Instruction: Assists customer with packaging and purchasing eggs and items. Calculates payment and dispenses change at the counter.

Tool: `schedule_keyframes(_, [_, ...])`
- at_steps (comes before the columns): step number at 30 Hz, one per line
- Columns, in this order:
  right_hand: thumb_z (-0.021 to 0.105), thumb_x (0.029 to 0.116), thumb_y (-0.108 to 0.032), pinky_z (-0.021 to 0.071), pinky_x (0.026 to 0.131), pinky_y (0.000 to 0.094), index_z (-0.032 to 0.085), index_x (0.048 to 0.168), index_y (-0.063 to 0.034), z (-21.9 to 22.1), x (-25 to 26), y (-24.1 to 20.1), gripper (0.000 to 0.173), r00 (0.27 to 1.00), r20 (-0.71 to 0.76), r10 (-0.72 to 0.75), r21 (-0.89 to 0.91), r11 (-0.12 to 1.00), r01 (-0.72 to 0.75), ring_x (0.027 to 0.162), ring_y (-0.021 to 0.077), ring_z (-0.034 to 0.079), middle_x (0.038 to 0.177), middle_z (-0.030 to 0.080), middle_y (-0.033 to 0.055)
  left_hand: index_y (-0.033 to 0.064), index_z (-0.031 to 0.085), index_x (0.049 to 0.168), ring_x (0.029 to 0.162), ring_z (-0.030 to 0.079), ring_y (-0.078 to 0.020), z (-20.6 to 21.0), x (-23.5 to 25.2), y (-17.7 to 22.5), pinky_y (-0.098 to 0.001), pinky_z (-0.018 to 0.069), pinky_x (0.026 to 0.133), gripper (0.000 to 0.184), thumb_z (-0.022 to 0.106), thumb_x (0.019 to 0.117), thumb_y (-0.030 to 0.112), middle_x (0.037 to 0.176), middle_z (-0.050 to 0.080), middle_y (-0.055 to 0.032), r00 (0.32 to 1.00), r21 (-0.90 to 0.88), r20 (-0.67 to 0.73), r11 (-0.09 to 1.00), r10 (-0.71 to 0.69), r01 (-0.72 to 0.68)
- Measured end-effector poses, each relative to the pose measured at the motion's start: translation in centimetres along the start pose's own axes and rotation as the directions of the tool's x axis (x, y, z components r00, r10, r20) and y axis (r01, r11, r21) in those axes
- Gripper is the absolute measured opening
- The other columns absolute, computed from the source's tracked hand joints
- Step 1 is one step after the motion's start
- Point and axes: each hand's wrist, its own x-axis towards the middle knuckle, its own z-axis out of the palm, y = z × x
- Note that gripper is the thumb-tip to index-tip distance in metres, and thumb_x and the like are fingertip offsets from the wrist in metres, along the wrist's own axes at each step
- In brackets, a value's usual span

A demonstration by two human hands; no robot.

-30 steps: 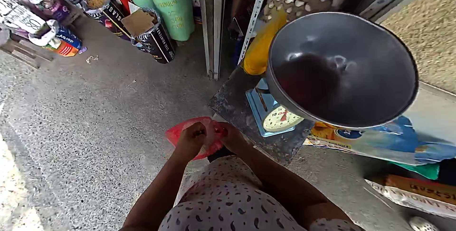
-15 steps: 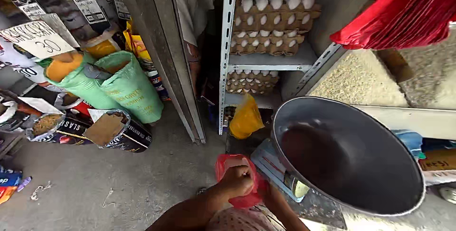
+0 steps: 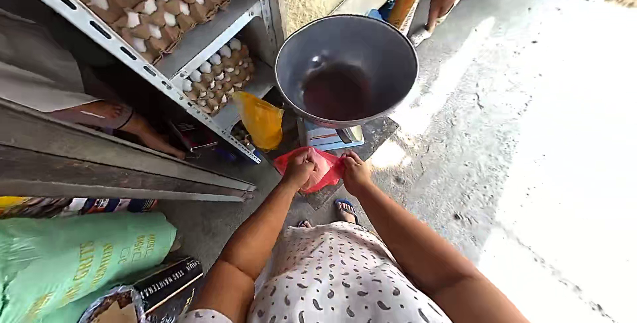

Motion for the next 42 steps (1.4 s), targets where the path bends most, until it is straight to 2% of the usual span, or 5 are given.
schedule_keyframes(7, [0.045, 0.1054, -0.014, 0.0529, 0.067, 0.0354, 0.048, 0.115, -0.0102, 0.7, -1.4, -0.7, 0.011, 0.998, 0.021, 0.057, 0.081, 0.995, -0.058, 0.074, 0.0147, 0.059, 0.087, 0.057, 0.0046, -0.0005, 0.065, 0.104, 0.101, 0.065, -0.0252, 0.8, 0.1, -0.7, -0.0456, 0.0532, 0.088, 0.012, 0.058, 0.0939, -0.002, 0.117, 0.069, -0.0152, 0.998, 0.097, 0.03, 0.993, 0.059, -0.062])
schedule_keyframes(13, [0.089, 0.0777, -0.024, 0.0538, 0.095, 0.06, 0.032, 0.153, -0.0062, 2.9, -2.0, 0.6, 0.096, 0.989, 0.056, 0.133, -0.571, 0.817, -0.078, 0.109, 0.0394, 0.067, 0.121, 0.066, 0.0256, 0.0084, 0.065, 0.134, 0.118, 0.066, -0.0281, -0.6, 1.2, -0.6, -0.0523, 0.0508, 0.104, 0.038, 0.055, 0.0984, 0.001, 0.127, 0.069, -0.0145, 0.989, 0.42, 0.127, 0.899, 0.074, -0.122])
schedule_keyframes(20, [0.068, 0.0934, -0.014, 0.0525, 0.089, 0.0648, 0.058, 0.136, -0.0052, 4.8, -1.2, -0.1, 0.045, 0.992, 0.121, -0.029, -0.766, 0.633, 0.112, 0.105, 0.0426, 0.068, 0.113, 0.07, 0.0232, 0.006, 0.058, 0.142, 0.111, 0.068, -0.032, -2.9, 0.4, -0.4, -0.0524, 0.0532, 0.101, 0.041, 0.057, 0.1009, 0.007, 0.121, 0.07, -0.0196, 0.993, 0.446, -0.122, 0.894, -0.001, 0.055])
schedule_keyframes(34, [0.06, 0.0971, -0.005, 0.057, 0.075, 0.0407, 0.056, 0.123, 0.0067, 2.2, -1.8, 0.4, 0.028, 0.873, -0.026, 0.488, -0.092, 0.868, -0.488, 0.084, 0.0249, 0.065, 0.1, 0.064, 0.0193, 0.0005, 0.064, 0.131, 0.126, 0.056, -0.0466, -1.0, -1.0, -7.4, -0.0573, 0.0538, 0.099, 0.043, 0.072, 0.0887, 0.007, 0.16, 0.03, -0.0279, 0.923, 0.666, -0.326, 0.643, -0.205, 0.378])
schedule_keyframes(42, [0.047, 0.0987, -0.008, 0.0546, 0.072, 0.0411, 0.055, 0.116, -0.002, 0.4, -0.6, -0.5, 0.02, 0.9, 0.031, 0.435, 0.086, 0.896, -0.436, 0.083, 0.0221, 0.062, 0.095, 0.061, 0.0125, 0.0008, 0.06, 0.133, 0.129, 0.054, -0.0261, -2.6, -1.9, -5.8, -0.0473, 0.043, 0.109, 0.036, 0.05, 0.109, 0.026, 0.139, 0.058, -0.0167, 0.911, -0.343, -0.38, 0.939, -0.162, 0.025])
